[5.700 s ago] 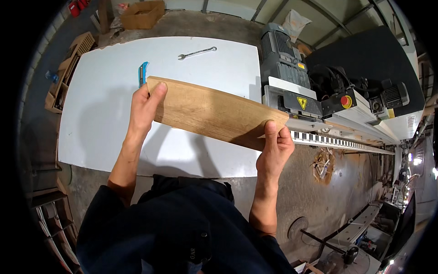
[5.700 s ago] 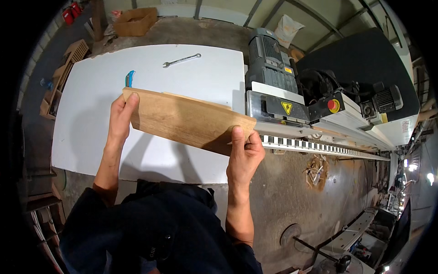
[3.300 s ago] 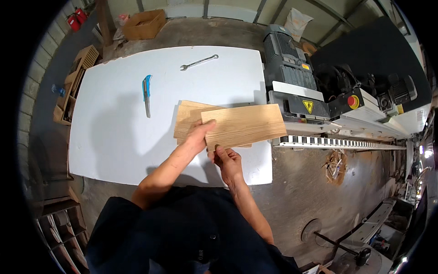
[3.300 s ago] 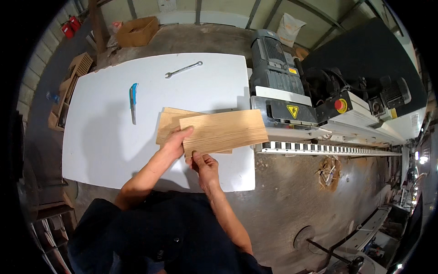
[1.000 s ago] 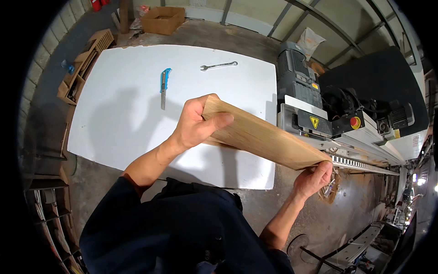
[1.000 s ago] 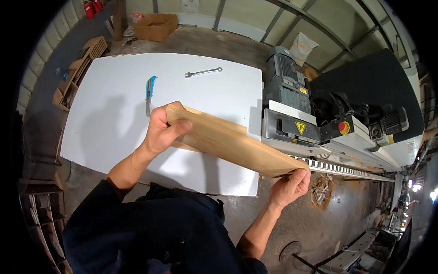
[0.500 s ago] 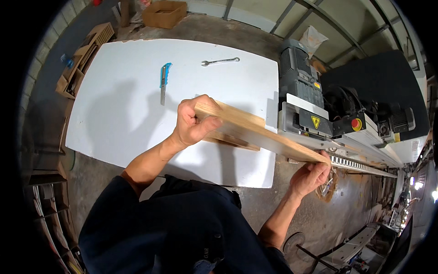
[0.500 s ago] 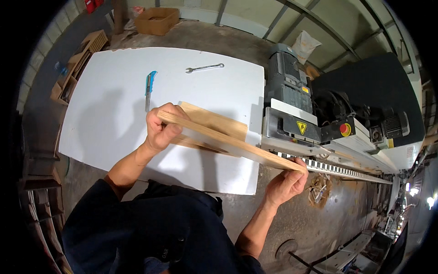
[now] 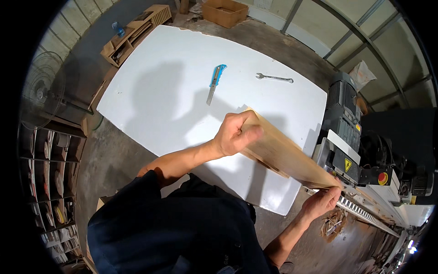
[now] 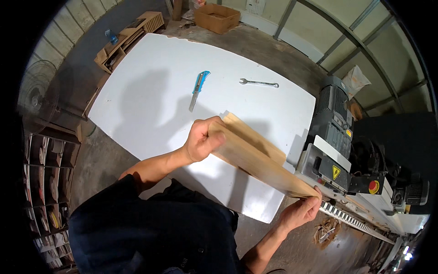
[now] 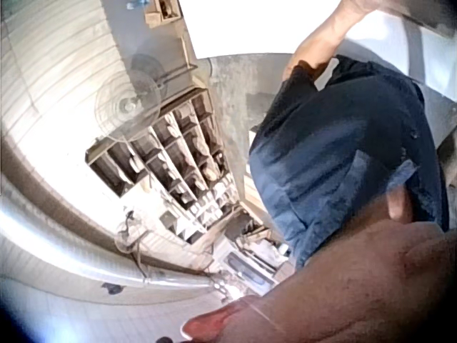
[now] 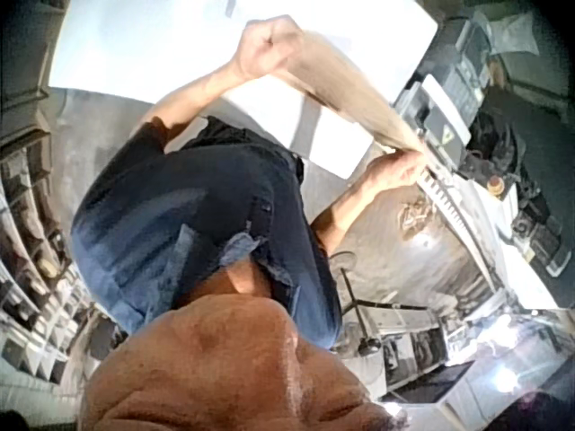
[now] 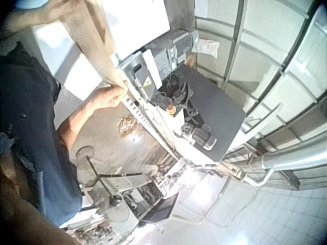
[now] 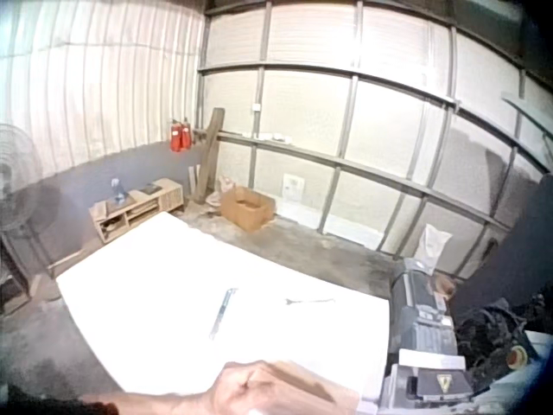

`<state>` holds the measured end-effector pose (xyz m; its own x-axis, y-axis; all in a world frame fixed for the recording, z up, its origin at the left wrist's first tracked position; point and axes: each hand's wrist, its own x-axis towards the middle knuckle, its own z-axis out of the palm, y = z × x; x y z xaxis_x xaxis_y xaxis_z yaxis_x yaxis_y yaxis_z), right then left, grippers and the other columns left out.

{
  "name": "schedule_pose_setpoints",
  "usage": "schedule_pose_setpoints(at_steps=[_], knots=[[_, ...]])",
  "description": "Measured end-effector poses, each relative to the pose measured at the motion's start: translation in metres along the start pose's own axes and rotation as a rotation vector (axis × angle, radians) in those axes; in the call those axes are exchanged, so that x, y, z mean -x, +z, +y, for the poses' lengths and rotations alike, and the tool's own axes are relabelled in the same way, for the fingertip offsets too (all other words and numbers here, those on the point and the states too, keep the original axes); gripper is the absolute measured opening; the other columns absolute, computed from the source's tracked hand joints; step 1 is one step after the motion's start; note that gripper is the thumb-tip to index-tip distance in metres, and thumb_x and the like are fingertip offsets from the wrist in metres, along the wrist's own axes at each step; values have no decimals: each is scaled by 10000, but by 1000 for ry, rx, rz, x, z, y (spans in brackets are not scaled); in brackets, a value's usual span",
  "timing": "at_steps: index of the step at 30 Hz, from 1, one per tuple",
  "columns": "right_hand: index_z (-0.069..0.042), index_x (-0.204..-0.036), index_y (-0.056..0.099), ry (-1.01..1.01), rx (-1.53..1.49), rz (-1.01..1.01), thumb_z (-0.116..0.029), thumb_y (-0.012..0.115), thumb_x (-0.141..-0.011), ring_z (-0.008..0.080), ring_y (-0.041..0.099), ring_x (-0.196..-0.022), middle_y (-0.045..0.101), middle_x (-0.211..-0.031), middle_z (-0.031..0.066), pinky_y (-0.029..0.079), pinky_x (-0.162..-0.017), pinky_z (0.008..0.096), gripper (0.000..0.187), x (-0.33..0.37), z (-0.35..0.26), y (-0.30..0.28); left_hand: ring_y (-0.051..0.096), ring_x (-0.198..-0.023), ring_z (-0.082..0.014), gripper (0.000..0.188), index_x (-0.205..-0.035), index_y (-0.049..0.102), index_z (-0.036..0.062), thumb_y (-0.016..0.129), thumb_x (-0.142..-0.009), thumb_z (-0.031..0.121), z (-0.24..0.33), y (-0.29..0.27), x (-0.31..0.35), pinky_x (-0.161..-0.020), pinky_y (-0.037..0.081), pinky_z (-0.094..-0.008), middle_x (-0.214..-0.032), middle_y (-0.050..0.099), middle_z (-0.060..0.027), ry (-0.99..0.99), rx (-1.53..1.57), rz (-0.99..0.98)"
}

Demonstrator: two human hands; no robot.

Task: The person organizes wooden planks in a woodworking shop by first picking them up from a white table, carrying them across the room, and placing them onto a large stack of matching planks on a pallet.

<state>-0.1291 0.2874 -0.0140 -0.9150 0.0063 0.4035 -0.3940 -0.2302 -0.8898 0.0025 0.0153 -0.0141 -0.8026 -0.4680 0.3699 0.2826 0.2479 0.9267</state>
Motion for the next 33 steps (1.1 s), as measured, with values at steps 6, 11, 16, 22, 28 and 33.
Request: schedule_pose_setpoints(at_steps=[6, 11, 16, 22, 28, 33], knots=[[-31, -752, 563, 297, 237, -39, -257, 553, -933, 31, 405, -568, 494, -635, -50, 314, -505, 194, 289, -10, 5, 15, 482, -667, -116, 605, -819, 602, -55, 353, -959, 478, 25, 3, -12, -661, 431, -281, -643, 522, -33, -551, 47, -16], [-61, -655, 525, 349, 266, -102, -270, 549, -936, 18, 303, -511, 404, -554, -81, 207, -460, 201, 350, -12, 15, 18, 521, -743, -148, 701, -869, 615, -81, 290, -953, 534, 32, -8, -12, -729, 443, -306, -708, 573, -97, -684, -46, -32], [-56, -652, 530, 312, 242, -161, -289, 532, -945, 24, 289, -534, 392, -566, -79, 203, -471, 215, 374, -10, 31, 14, 549, -814, -168, 720, -923, 614, -101, 276, -952, 534, 17, -8, -6, -773, 446, -305, -807, 612, -142, -595, 60, 54], [-15, -719, 545, 356, 250, -110, -264, 526, -947, 32, 327, -592, 425, -627, -71, 261, -501, 221, 338, -7, 47, 10, 553, -864, -166, 710, -977, 608, -92, 263, -957, 529, -3, -1, -5, -778, 453, -302, -844, 620, -146, -649, 76, 118], [56, -778, 533, 368, 572, -339, -196, 509, -877, 144, 420, -598, 501, -611, 98, 393, -562, 307, 271, -9, 112, -2, 550, -741, -136, 449, -1031, 594, -70, 483, -932, 353, -74, 6, -11, -663, 462, -284, -809, 612, -102, -734, -134, 89], [29, -986, 613, 294, 782, -391, -216, 600, -820, 386, 548, -795, 549, -894, 288, 452, -712, 403, 296, -15, 161, -13, 553, -784, -208, 396, -996, 609, -74, 581, -859, 296, -100, 25, -24, -703, 457, -337, -906, 587, -162, -754, -269, 135]])
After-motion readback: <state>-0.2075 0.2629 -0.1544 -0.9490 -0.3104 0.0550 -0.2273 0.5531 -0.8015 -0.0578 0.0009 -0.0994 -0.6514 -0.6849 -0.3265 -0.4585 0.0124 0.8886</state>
